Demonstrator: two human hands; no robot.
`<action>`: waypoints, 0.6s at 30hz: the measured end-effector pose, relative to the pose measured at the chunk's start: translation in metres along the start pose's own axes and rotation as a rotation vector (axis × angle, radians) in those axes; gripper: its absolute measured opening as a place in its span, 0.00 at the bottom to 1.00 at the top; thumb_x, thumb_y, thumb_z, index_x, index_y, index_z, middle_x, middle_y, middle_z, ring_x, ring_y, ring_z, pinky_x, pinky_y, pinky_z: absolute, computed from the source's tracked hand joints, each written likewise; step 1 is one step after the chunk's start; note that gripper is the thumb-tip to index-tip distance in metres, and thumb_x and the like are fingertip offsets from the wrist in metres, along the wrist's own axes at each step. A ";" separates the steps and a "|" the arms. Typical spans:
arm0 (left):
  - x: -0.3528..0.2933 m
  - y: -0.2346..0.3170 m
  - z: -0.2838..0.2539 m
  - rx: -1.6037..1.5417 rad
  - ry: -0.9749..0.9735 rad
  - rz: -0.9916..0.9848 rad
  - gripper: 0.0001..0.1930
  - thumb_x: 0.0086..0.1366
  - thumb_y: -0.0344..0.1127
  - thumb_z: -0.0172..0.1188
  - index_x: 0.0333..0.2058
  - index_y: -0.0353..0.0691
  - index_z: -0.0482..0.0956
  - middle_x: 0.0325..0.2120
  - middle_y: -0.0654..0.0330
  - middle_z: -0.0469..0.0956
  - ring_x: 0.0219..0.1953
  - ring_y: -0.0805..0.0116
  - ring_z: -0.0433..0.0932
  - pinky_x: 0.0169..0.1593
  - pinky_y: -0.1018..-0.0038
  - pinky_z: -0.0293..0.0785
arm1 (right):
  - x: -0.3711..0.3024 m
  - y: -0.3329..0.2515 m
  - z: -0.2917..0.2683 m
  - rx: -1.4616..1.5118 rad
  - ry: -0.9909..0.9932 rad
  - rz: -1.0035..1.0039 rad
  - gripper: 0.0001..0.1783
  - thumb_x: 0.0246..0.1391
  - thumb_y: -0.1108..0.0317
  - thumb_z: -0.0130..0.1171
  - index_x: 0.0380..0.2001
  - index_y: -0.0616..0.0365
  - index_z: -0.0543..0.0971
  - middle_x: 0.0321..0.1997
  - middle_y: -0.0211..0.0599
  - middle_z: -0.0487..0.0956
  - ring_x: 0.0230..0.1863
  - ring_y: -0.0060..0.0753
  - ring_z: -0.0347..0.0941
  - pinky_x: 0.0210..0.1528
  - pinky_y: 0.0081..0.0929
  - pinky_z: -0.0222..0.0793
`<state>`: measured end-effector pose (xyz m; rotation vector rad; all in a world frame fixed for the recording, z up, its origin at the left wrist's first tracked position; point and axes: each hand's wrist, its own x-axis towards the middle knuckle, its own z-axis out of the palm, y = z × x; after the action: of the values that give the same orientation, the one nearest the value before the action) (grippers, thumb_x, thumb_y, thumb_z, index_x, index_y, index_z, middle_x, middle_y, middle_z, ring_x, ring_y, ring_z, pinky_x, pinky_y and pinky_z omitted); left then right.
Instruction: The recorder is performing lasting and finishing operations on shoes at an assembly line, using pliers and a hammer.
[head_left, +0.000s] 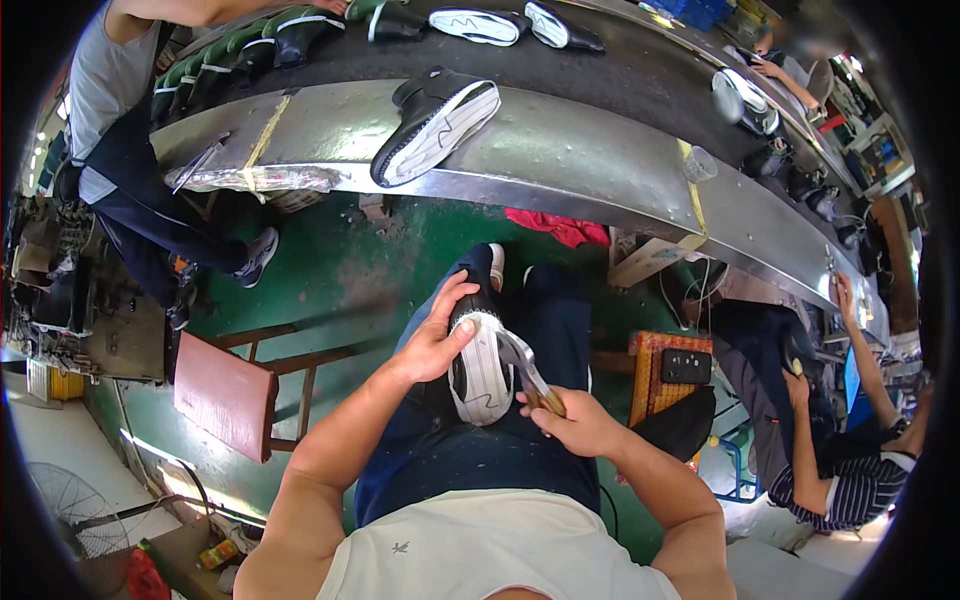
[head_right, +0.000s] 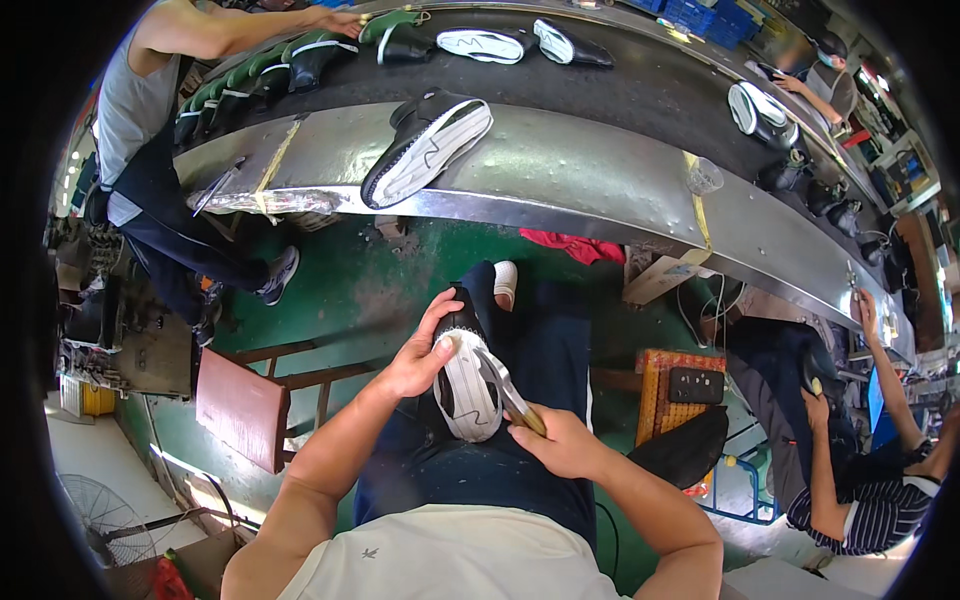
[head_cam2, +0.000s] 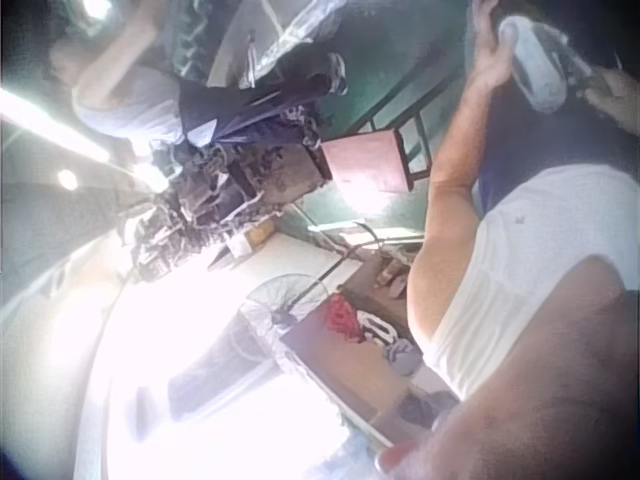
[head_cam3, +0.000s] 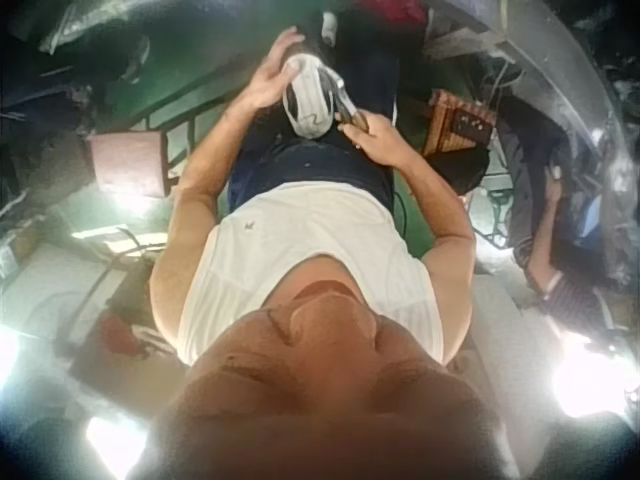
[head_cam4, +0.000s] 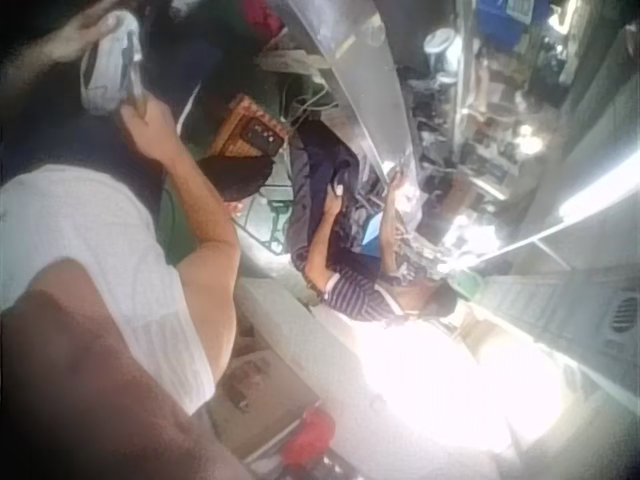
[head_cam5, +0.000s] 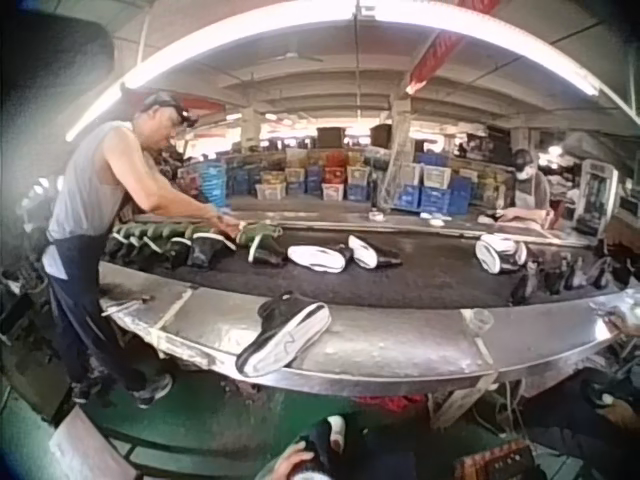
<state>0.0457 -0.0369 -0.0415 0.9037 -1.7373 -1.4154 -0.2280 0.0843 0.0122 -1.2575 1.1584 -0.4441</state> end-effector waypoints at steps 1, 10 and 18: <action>0.002 0.000 0.000 0.018 0.003 -0.018 0.28 0.73 0.43 0.56 0.68 0.46 0.61 0.73 0.45 0.46 0.77 0.48 0.42 0.74 0.57 0.45 | 0.005 0.001 0.004 0.043 -0.003 0.011 0.17 0.66 0.60 0.58 0.50 0.62 0.78 0.31 0.30 0.79 0.31 0.25 0.76 0.38 0.29 0.73; 0.042 -0.017 0.019 0.048 -0.160 -0.015 0.34 0.69 0.52 0.57 0.68 0.42 0.62 0.72 0.48 0.52 0.75 0.52 0.49 0.75 0.58 0.44 | 0.027 0.016 0.009 -0.031 0.302 -0.144 0.19 0.68 0.53 0.57 0.35 0.60 0.79 0.28 0.36 0.81 0.30 0.25 0.78 0.34 0.29 0.74; 0.051 -0.024 0.047 -0.203 -0.247 -0.251 0.33 0.74 0.45 0.53 0.71 0.36 0.55 0.69 0.51 0.59 0.70 0.57 0.58 0.72 0.64 0.50 | 0.056 0.021 -0.032 -0.416 0.604 -0.500 0.37 0.44 0.68 0.74 0.55 0.67 0.67 0.55 0.59 0.71 0.59 0.63 0.68 0.60 0.48 0.66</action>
<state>-0.0185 -0.0619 -0.0676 0.8888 -1.6581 -1.9001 -0.2392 0.0293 -0.0268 -1.8634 1.4813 -1.0463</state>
